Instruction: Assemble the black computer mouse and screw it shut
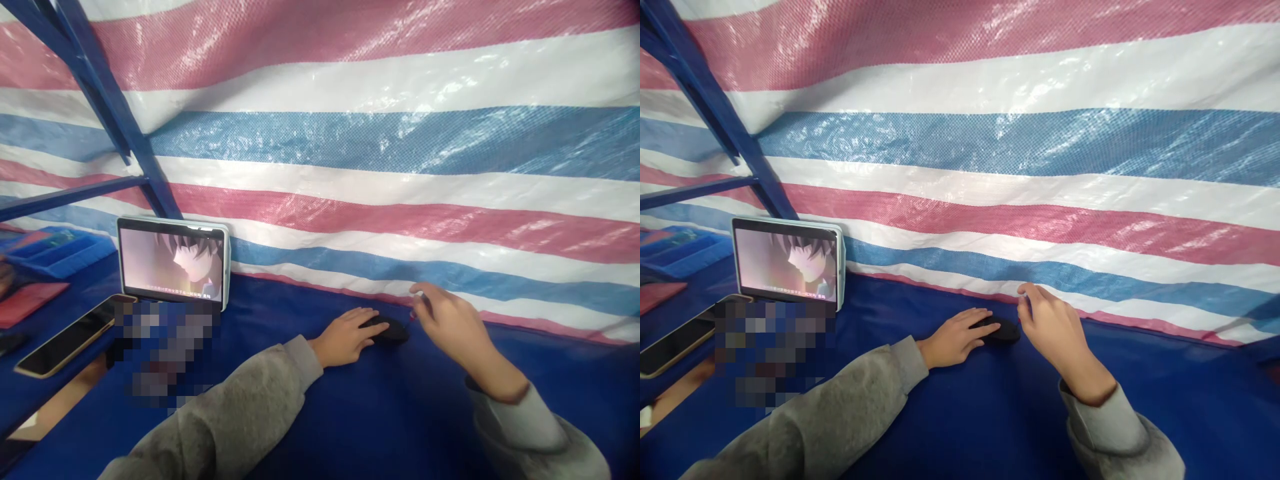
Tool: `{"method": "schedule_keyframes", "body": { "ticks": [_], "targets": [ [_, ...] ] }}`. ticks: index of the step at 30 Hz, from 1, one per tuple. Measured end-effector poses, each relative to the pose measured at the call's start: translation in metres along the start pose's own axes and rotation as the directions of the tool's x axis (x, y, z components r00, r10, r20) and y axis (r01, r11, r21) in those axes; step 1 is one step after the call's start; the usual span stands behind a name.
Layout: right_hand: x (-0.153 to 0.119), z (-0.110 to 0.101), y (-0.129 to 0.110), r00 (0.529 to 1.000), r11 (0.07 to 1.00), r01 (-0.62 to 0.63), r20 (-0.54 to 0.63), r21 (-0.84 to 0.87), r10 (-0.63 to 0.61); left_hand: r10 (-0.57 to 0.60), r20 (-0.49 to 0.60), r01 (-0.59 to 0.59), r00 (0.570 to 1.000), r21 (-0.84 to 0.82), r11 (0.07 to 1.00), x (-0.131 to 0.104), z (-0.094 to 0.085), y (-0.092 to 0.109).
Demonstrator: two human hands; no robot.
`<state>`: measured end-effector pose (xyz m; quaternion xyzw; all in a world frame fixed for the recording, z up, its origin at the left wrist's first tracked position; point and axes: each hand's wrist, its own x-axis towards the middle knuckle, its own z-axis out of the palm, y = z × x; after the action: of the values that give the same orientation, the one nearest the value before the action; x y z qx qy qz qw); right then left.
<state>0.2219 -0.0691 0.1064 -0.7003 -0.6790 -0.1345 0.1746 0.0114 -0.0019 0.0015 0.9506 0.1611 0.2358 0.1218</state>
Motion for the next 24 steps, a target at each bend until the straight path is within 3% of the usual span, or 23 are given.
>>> {"method": "schedule_keyframes", "body": {
  "ticks": [24],
  "targets": [
    [0.0001, 0.0007, -0.0008, 0.999, 1.000, -0.016, 0.049, 0.026, 0.015, -0.004, -0.012, 0.004, 1.000, -0.005, 1.000, -0.0012, 0.0017, -0.0008]
  ]
}}
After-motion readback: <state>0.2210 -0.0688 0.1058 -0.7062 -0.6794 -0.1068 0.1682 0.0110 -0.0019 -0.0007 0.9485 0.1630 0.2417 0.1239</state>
